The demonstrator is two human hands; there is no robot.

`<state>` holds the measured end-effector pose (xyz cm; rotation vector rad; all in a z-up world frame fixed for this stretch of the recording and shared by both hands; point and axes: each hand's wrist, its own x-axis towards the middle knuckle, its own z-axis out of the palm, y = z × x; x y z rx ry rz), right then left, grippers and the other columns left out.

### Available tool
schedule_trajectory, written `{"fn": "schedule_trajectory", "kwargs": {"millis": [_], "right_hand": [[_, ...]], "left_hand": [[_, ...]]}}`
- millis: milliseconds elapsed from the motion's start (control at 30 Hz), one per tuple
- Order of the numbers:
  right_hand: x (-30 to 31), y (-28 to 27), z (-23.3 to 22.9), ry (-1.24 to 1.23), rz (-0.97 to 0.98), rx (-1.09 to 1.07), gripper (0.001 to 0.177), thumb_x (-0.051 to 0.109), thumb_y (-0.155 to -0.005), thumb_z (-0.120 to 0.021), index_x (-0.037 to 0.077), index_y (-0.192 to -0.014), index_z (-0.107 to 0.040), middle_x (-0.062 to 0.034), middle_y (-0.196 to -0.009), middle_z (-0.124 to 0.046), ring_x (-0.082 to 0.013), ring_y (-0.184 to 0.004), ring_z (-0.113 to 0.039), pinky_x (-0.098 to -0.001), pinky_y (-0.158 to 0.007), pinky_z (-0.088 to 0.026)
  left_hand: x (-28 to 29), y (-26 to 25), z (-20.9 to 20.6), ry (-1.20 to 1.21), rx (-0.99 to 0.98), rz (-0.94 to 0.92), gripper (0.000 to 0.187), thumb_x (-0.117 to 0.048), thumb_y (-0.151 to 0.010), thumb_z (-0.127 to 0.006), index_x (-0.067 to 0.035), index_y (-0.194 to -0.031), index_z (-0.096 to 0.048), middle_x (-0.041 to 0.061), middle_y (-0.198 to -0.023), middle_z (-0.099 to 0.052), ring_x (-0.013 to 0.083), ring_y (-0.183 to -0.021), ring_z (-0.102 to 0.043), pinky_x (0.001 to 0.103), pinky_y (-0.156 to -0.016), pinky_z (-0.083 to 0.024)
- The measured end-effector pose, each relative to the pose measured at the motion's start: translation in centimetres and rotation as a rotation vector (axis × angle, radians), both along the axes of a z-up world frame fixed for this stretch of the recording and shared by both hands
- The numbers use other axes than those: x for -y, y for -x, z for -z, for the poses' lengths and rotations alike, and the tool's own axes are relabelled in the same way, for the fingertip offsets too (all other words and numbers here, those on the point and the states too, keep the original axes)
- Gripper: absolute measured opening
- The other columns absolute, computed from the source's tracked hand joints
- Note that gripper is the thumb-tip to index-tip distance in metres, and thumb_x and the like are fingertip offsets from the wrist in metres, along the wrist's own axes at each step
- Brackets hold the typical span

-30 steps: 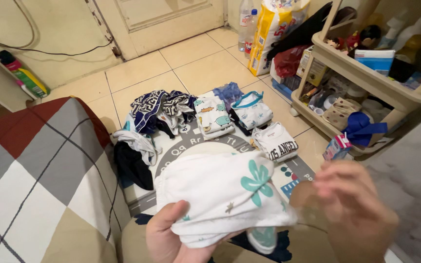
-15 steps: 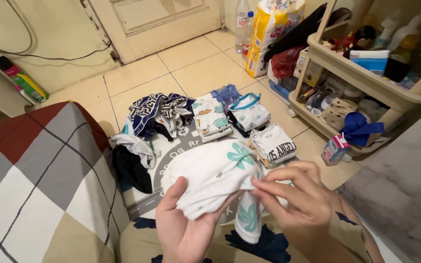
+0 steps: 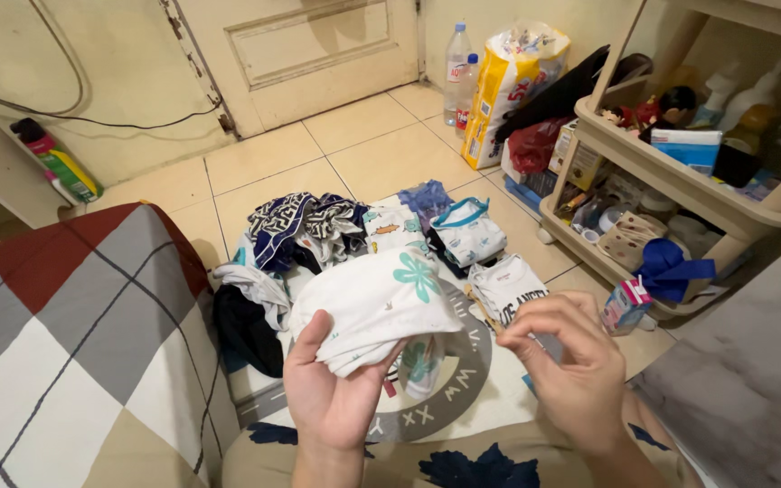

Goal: The person folds multiple small garments, including shirts and pants, one by one on a play mat. They smooth each item, fold it into a compact rectangle, and place it in a growing stack.

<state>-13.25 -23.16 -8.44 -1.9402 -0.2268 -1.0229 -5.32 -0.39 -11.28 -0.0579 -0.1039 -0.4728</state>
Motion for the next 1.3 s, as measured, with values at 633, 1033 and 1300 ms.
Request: {"fn": "schedule_trajectory", "kwargs": {"millis": [633, 1033, 1300], "right_hand": [[0.3, -9.0, 8.0, 0.144, -0.089, 0.152, 0.057, 0.023, -0.113, -0.039, -0.002, -0.162, -0.026, -0.0184, -0.172, -0.025, -0.0319, -0.163, -0.026, -0.043, -0.136, -0.018], [-3.1, -11.9, 11.5, 0.187, 0.006, 0.134, 0.044, 0.016, -0.102, -0.048, 0.003, -0.145, -0.048, -0.022, -0.16, -0.04, -0.0417, -0.153, -0.038, -0.0455, -0.126, -0.031], [-1.8, -12.3, 18.3, 0.171, -0.08, -1.1, 0.038, 0.029, -0.102, -0.052, 0.006, -0.126, -0.071, -0.0134, -0.124, -0.071, -0.027, -0.117, -0.067, -0.0432, -0.109, -0.042]], "left_hand": [[6.2, -3.5, 1.5, 0.016, 0.053, 0.134, 0.051, -0.033, -0.11, -0.052, 0.001, -0.148, -0.047, 0.019, -0.148, -0.053, 0.0359, -0.133, -0.05, 0.053, -0.117, -0.034], [2.5, -8.8, 2.3, -0.375, -0.065, 0.011, 0.053, -0.04, -0.104, -0.044, 0.005, -0.133, -0.049, 0.024, -0.136, -0.058, 0.0399, -0.128, -0.053, 0.058, -0.114, -0.035], [-0.1, -7.2, -3.3, -0.738, 0.189, -0.11, 0.047, -0.028, -0.098, -0.056, -0.002, -0.137, -0.055, 0.012, -0.13, -0.066, 0.0249, -0.117, -0.065, 0.043, -0.105, -0.048]]}}
